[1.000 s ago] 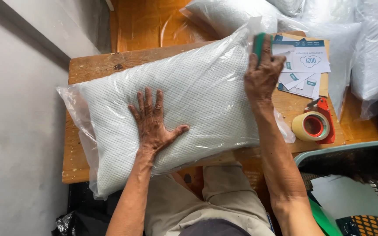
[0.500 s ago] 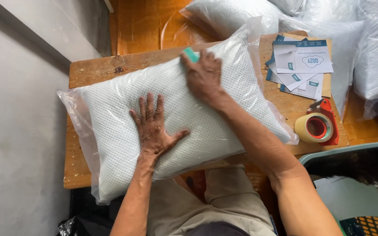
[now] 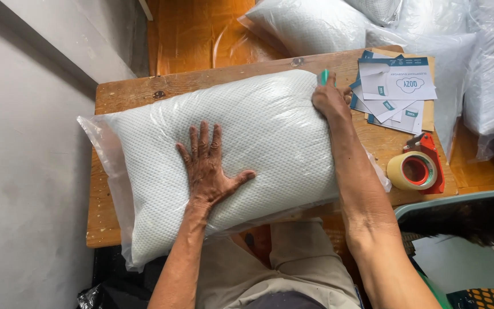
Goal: Using a small tool to clean or smooth the surface of a pillow inside a plastic bag
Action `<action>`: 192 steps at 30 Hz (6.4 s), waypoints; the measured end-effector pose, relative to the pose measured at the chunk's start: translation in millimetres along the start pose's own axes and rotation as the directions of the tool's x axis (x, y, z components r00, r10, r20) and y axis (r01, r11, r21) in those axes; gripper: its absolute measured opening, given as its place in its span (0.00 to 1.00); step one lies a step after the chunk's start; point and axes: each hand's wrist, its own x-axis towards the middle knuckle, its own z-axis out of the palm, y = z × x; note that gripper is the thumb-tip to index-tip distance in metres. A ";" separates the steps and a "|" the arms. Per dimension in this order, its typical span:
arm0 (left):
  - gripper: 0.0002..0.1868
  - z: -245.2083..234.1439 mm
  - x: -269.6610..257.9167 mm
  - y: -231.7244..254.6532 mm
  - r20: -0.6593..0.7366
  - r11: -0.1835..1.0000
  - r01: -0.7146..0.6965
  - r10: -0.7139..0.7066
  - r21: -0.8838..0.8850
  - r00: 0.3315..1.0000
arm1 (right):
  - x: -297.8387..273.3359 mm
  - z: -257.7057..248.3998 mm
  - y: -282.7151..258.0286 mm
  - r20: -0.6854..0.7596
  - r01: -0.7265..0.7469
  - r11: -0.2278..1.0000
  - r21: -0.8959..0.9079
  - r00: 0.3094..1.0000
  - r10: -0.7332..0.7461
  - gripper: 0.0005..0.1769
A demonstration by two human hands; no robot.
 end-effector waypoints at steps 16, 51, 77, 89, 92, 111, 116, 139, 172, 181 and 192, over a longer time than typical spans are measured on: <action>0.73 4.8 -14.1 3.1 -0.084 0.998 -0.005 0.010 0.068 0.996 | -174.7 24.7 -227.2 -0.515 0.788 0.453 -0.417 0.206 -0.832 0.20; 0.76 7.3 -18.4 -0.9 -0.084 0.997 0.005 0.002 0.083 0.996 | -240.6 33.1 -186.4 -0.107 0.824 0.437 -0.361 0.428 -0.897 0.30; 0.72 14.6 -15.7 -3.3 -0.100 0.995 -0.011 0.021 0.103 0.995 | -319.8 -150.3 31.3 0.407 0.167 0.943 -0.287 0.912 -0.038 0.31; 0.70 3.4 -19.6 -3.2 -0.128 0.992 -0.060 0.074 0.110 0.989 | -339.6 -133.0 16.1 -0.207 0.551 0.821 -0.145 0.795 -0.570 0.35; 0.71 -13.3 -17.9 10.1 -0.137 0.998 -0.050 0.046 -0.030 0.990 | -281.7 -85.2 -18.5 -0.431 0.888 0.456 -0.059 0.389 -0.814 0.37; 0.44 26.5 11.3 57.7 -0.297 0.976 -0.055 0.117 0.208 0.948 | -193.2 -41.8 -75.0 -0.169 0.913 0.403 0.061 0.408 -0.897 0.23; 0.52 -2.8 20.2 -24.4 -0.166 0.904 0.345 -0.311 0.252 0.936 | -196.4 -27.7 -77.1 -0.061 0.830 0.546 -0.113 0.542 -0.838 0.28; 0.40 -8.2 -26.1 83.7 -0.258 0.996 0.075 -0.062 0.043 0.964 | -181.7 2.3 -62.2 -0.258 0.858 0.492 -0.146 0.447 -0.856 0.25; 0.52 2.4 -85.5 23.9 -0.454 0.889 0.389 -0.251 0.243 0.855 | -190.3 -1.3 -56.5 -0.287 0.870 0.476 -0.129 0.427 -0.858 0.24; 0.33 -64.6 -127.0 -110.8 0.079 0.391 0.902 -0.909 -0.184 0.410 | -195.4 1.9 -57.1 -0.308 0.877 0.451 -0.164 0.389 -0.869 0.24; 0.44 42.3 -101.4 116.7 -0.488 0.992 0.109 -0.061 0.070 0.870 | -191.5 1.9 -54.4 -0.313 0.873 0.470 -0.134 0.412 -0.856 0.24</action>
